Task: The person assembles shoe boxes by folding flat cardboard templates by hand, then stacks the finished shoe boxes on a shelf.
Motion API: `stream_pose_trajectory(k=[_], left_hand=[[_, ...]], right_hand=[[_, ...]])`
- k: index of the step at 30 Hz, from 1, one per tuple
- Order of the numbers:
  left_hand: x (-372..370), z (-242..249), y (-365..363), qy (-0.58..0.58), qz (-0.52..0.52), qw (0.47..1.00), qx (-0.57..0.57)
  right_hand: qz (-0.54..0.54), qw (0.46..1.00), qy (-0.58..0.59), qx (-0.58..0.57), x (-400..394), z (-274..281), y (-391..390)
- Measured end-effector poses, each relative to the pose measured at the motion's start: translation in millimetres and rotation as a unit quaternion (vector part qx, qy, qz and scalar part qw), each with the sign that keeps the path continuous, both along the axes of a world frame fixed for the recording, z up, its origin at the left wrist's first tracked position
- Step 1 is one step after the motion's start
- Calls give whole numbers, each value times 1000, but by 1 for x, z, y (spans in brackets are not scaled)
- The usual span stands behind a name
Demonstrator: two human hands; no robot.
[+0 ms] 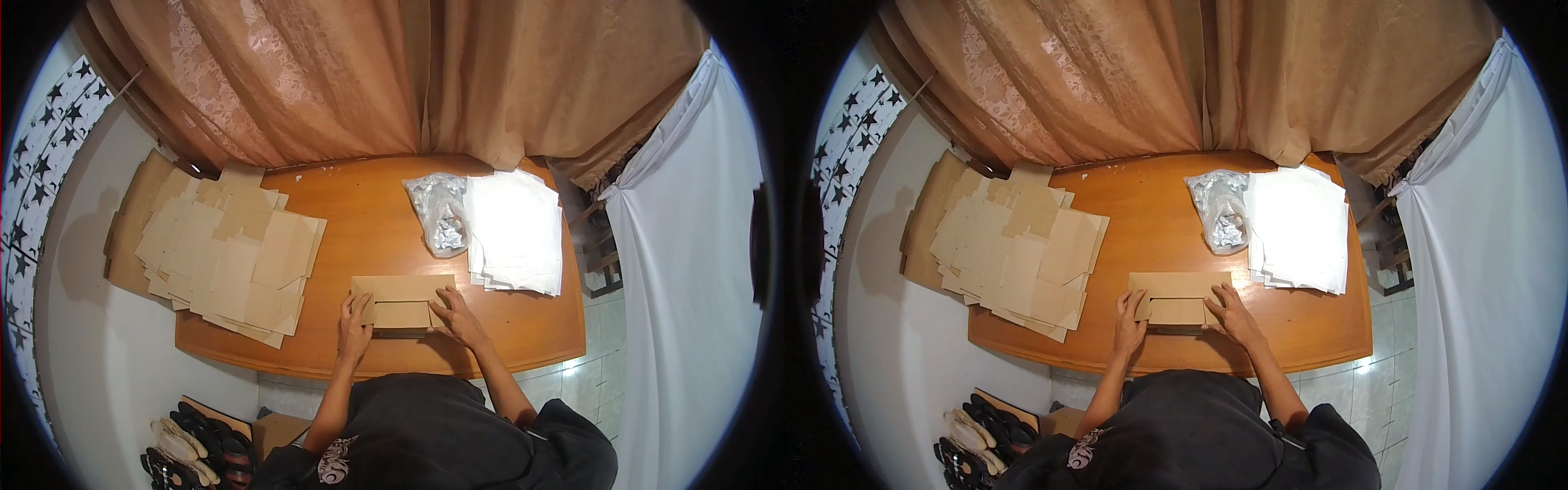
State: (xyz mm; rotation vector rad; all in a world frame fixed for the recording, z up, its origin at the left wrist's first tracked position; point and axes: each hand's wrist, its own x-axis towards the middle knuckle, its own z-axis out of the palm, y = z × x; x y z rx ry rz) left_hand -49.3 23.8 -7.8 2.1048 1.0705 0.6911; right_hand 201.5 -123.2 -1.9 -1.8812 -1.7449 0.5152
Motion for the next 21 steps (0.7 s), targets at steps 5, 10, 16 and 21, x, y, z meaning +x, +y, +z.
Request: stream_pose_trajectory(k=[5,10,16,21], left_hand=[[-7,1,-3,3,-33,999,-3],[-9,3,-3,12,-56,998,-1],[-13,-2,1,0,-71,997,-18],[-19,-6,4,11,-82,996,-21]], right_hand=[[-4,1000,-16,2,-7,8,-2],[-13,999,38,22,1,-15,-7],[-9,999,46,19,3,-17,-5],[-15,999,48,18,0,-18,-1]])
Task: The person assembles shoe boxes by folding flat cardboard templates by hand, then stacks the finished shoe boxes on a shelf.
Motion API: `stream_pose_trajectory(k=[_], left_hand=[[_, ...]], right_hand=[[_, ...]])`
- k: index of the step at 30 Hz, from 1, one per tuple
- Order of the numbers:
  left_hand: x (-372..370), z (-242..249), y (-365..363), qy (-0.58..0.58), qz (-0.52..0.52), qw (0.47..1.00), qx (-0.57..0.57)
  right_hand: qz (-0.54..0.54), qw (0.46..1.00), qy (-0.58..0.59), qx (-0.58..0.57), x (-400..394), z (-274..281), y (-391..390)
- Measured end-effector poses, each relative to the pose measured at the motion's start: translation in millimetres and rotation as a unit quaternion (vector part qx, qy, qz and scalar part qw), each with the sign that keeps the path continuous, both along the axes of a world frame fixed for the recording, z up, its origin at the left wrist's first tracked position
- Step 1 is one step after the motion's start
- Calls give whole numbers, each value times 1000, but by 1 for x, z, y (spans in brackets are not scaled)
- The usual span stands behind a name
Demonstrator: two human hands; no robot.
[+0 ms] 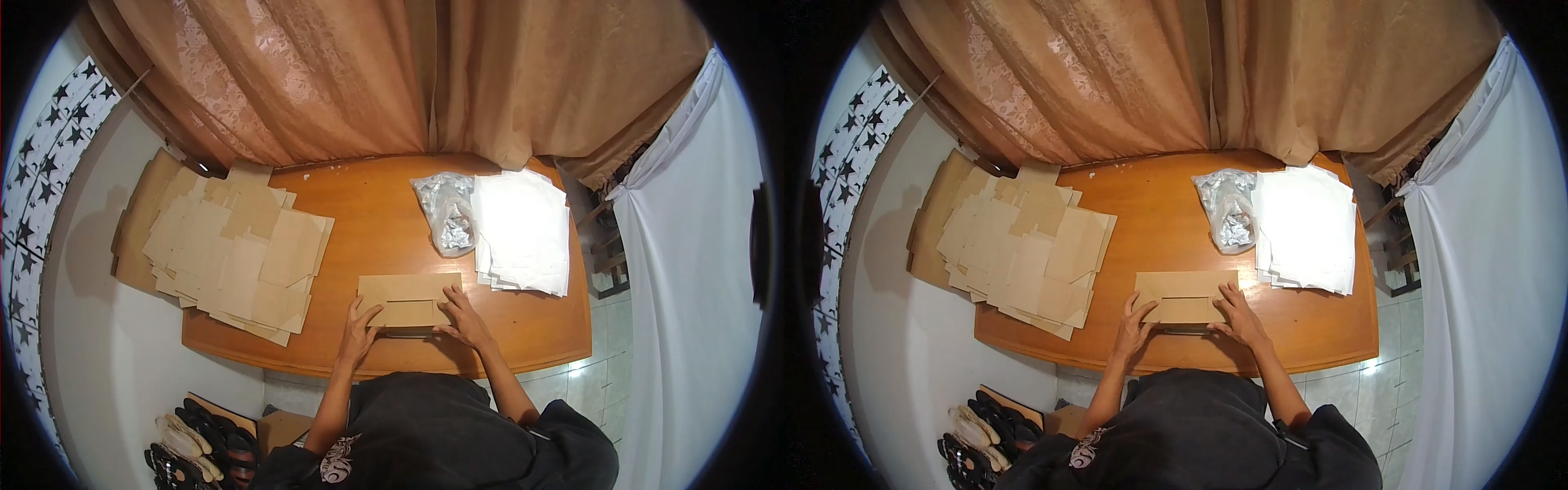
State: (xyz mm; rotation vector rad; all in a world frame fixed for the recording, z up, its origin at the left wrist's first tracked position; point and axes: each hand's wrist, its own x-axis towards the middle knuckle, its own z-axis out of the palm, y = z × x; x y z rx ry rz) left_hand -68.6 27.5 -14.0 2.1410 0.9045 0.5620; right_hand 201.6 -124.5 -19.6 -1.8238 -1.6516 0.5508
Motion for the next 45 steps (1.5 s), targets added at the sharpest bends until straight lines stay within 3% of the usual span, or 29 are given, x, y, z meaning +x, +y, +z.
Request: stream_pose_trajectory(k=[24,26,30,32,33,35,36,38,40,43,44,45], left_hand=[[-5,-2,-7,49,-41,997,-37],[-4,-3,-9,47,-43,998,-25],[-2,-28,-2,24,6,999,-45],[-3,-38,1,2,31,999,-31],[-2,-37,2,1,44,995,-89],[0,-36,3,-1,56,988,-147],[2,-36,2,26,87,987,-134],[4,-37,3,52,117,985,-120],[9,-29,5,125,150,975,-108],[15,20,-2,143,167,975,-33],[16,18,-3,143,168,975,-33],[16,13,-3,106,192,975,42]], right_hand=[[1,999,21,41,-1,-3,-4],[-36,999,-15,35,-9,10,-6],[-85,994,-64,3,-6,-13,-7],[-130,991,25,15,-9,-7,-7],[-130,991,24,16,-12,-7,-5],[-254,951,166,51,-17,-8,-2],[-255,951,165,51,-14,-8,-1],[-202,962,151,-106,-4,-7,2],[-215,964,144,-61,-6,-12,2],[-235,960,154,-7,-8,7,10],[-246,954,171,-1,-11,20,11],[-244,955,171,-1,-13,30,13]])
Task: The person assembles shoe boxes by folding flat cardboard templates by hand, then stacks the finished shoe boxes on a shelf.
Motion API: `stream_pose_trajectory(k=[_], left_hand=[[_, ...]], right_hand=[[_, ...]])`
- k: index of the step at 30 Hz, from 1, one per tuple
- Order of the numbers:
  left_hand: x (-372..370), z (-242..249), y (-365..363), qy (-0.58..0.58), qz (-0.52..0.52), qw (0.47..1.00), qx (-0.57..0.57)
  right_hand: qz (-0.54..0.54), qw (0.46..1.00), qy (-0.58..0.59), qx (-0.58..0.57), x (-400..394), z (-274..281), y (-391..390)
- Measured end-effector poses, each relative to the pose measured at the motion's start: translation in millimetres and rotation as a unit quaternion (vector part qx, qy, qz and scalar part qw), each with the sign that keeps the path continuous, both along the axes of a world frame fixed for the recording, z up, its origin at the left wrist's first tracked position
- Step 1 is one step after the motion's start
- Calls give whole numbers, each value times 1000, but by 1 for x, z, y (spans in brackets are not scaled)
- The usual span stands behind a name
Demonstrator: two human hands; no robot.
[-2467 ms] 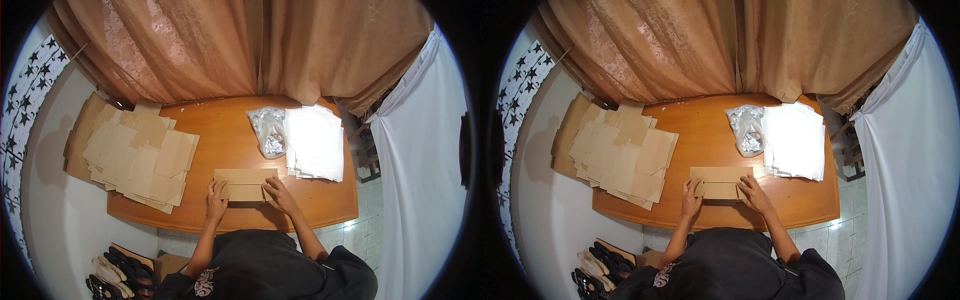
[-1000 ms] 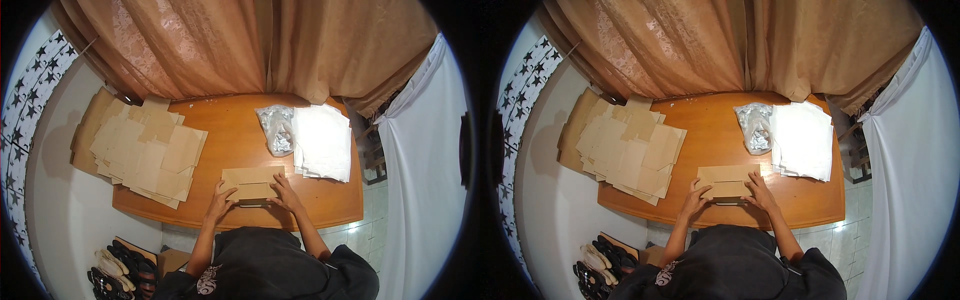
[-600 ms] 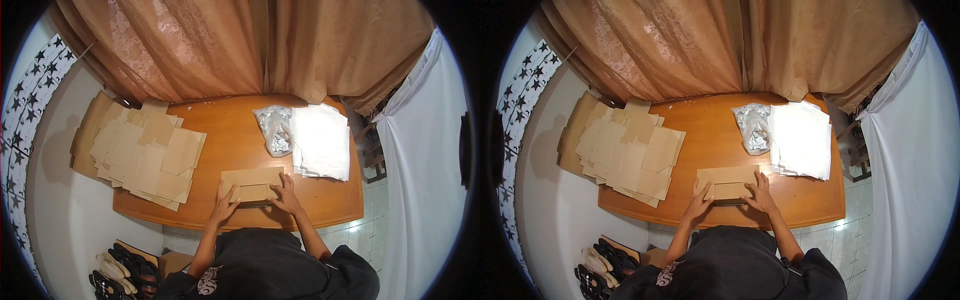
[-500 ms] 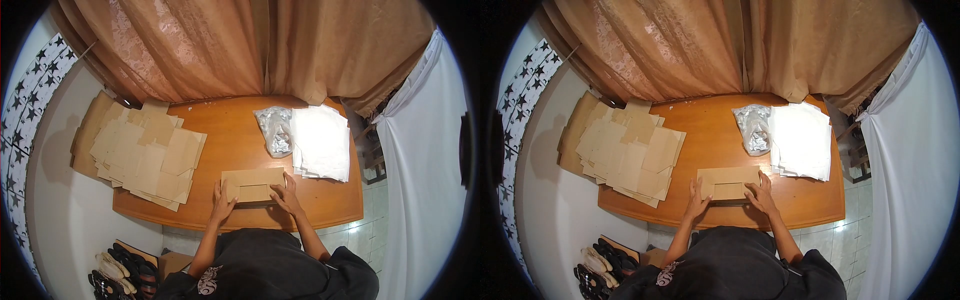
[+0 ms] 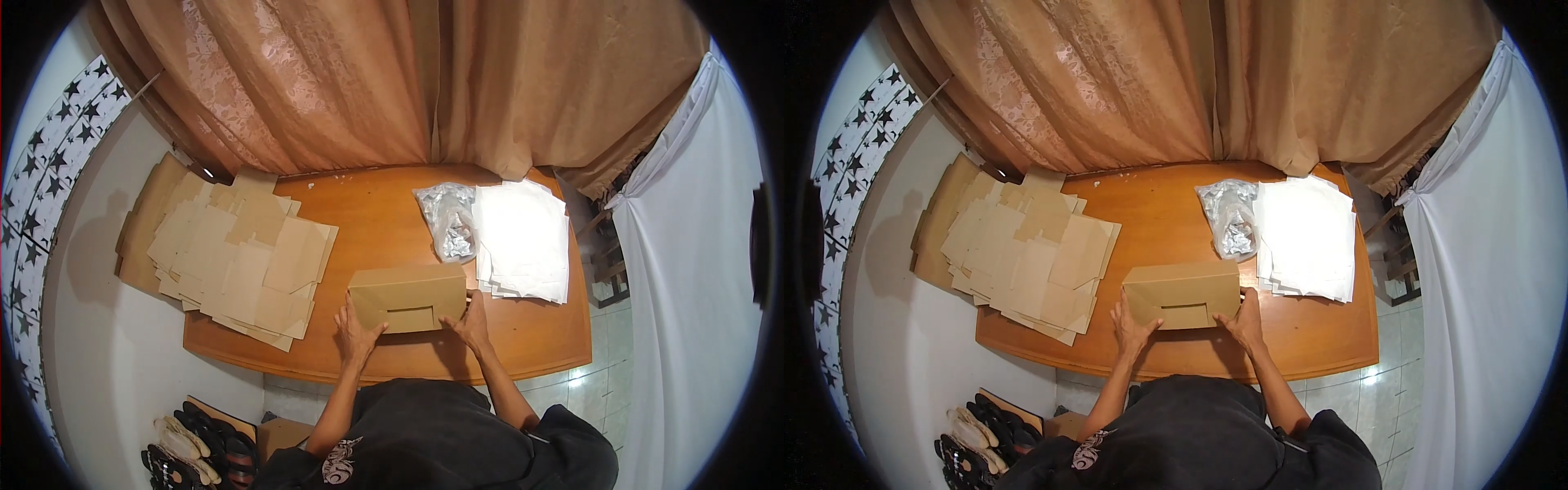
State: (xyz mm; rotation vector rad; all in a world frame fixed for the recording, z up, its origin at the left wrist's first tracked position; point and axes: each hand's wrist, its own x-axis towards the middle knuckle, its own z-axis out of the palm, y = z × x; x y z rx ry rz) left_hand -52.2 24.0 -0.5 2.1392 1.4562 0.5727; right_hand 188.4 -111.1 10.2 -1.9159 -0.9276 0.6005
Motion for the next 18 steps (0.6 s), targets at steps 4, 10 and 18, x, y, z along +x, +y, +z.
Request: stream_pose_trajectory(k=[4,10,18], left_hand=[[5,-5,5,-175,76,982,16],[-6,-11,5,-209,30,977,42],[-22,-65,2,-291,27,951,-105]], right_hand=[[-47,995,-86,16,1,7,7],[-14,997,30,73,5,-14,6],[-4,990,118,70,6,-52,-8]])
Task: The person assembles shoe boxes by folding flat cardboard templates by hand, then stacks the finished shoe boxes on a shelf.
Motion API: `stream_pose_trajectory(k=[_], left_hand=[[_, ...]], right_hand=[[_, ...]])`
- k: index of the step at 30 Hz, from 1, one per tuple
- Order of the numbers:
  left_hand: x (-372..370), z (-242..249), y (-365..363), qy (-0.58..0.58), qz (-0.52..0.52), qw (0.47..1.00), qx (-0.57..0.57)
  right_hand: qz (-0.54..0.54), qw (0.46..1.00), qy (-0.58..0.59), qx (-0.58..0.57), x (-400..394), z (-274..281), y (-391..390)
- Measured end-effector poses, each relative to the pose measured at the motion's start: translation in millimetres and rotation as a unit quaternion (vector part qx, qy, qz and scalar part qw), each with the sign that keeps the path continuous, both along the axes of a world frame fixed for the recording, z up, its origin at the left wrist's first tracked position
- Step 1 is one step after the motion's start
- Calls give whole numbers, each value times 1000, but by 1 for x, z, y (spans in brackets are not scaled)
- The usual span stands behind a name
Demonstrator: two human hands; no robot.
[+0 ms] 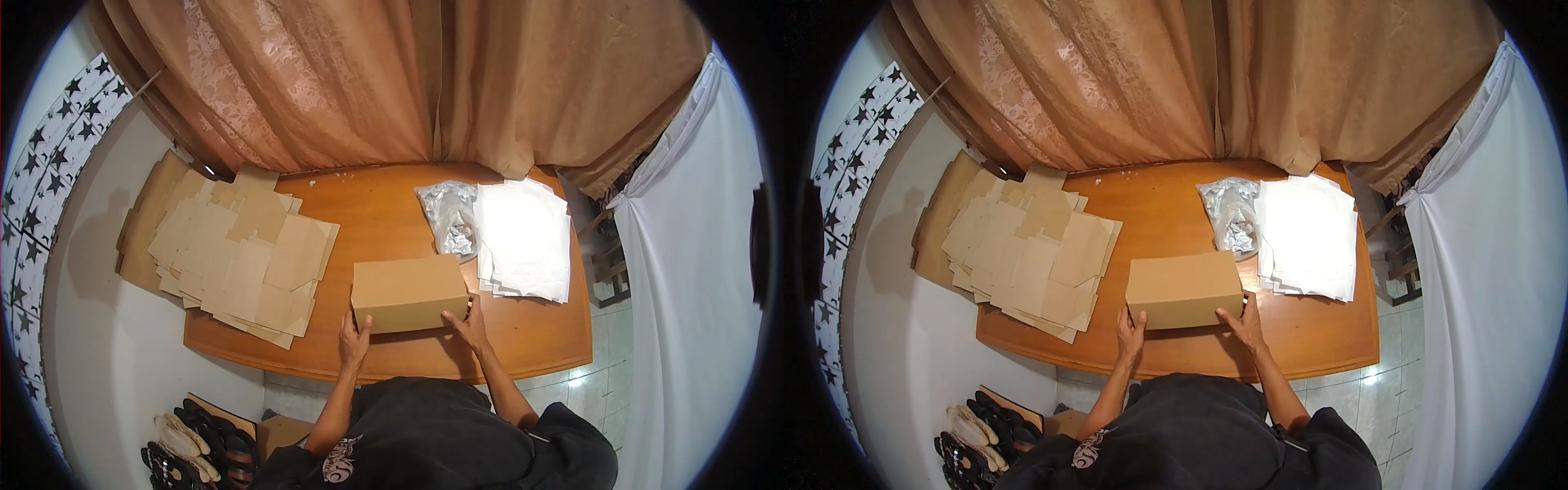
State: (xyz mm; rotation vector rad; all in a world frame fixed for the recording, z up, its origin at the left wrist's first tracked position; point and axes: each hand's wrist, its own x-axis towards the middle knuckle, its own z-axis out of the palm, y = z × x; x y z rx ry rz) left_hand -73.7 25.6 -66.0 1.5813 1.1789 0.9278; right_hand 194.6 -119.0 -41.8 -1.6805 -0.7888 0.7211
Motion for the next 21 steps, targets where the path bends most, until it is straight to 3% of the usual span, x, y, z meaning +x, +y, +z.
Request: stream_pose_trajectory(k=[2,4,5,7,8,10,11,12,13,14,16,18,20,21], left_hand=[[-9,-9,-8,-9,-28,999,-38],[-22,-19,-18,51,-80,995,-29],[-30,-25,-16,51,-79,995,-29],[-43,-44,-8,55,-86,976,-192],[-43,-48,-5,55,-85,976,-192],[-34,-37,4,-89,9,976,-197],[-29,-31,10,-90,10,976,-197],[-22,-19,16,-108,7,975,-192],[-20,-15,18,-126,3,974,-187],[-18,-12,18,-127,5,974,-188],[-18,-22,26,-118,-18,963,-243],[-37,-43,37,-72,-55,969,-229],[-40,-46,40,-27,-94,972,-214],[-36,-34,33,-13,-84,961,-263]], right_hand=[[8,998,66,-16,1,-5,-2],[34,995,-83,-42,6,-16,-5],[34,995,-83,-42,10,-21,-6],[49,960,-260,-95,17,-30,-11],[49,960,-260,-95,17,-35,-12],[-99,967,-146,-182,11,-44,-15],[-64,979,-42,-188,13,-44,-14],[-63,979,-44,-188,12,-40,-10],[-60,969,158,-179,6,-36,-5],[-56,920,352,-162,2,-31,0],[-53,909,380,-161,-5,-25,13],[-46,915,397,-54,-13,-16,14],[-37,910,408,-57,-9,-17,16],[-35,933,353,-67,-6,-28,17]])
